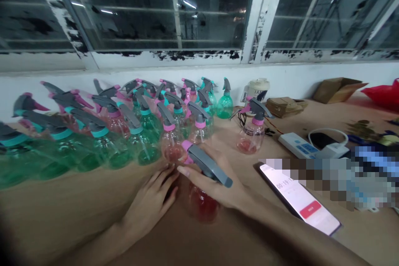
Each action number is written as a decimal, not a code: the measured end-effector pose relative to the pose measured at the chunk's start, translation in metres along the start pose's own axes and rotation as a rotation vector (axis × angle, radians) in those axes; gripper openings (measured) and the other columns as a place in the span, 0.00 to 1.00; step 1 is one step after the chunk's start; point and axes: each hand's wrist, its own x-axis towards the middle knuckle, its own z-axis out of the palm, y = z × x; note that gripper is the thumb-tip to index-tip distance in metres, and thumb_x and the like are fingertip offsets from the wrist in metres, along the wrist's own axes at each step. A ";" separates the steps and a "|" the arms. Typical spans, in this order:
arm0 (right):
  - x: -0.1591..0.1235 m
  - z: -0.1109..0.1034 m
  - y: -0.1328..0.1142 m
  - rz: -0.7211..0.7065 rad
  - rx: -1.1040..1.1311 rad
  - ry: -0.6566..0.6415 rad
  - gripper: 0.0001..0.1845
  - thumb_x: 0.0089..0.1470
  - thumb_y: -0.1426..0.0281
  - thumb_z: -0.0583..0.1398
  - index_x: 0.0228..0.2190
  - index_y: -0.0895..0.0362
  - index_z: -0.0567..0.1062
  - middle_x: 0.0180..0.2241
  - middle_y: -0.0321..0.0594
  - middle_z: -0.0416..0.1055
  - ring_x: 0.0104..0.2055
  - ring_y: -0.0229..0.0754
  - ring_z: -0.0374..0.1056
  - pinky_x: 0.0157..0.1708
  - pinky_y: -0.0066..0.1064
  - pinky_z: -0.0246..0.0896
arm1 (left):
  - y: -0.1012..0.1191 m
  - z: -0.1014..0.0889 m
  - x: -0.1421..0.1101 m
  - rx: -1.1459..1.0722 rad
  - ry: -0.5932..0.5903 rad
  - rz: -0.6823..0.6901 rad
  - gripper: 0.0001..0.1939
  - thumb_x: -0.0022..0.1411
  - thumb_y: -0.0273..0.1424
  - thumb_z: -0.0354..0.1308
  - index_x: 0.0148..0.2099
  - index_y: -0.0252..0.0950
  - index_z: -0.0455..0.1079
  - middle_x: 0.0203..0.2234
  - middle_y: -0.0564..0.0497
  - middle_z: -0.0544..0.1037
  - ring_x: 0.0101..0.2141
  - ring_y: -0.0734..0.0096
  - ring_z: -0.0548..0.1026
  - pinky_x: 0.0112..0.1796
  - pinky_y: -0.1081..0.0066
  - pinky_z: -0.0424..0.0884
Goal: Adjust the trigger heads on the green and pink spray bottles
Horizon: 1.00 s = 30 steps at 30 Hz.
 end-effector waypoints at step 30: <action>-0.005 -0.001 -0.014 -0.010 0.148 0.018 0.06 0.49 0.66 0.63 0.31 0.53 0.72 0.30 0.35 0.72 0.32 0.40 0.69 0.33 0.32 0.65 | -0.001 0.000 0.001 -0.016 0.025 0.012 0.17 0.64 0.27 0.49 0.54 0.29 0.65 0.53 0.39 0.70 0.54 0.53 0.67 0.51 0.54 0.68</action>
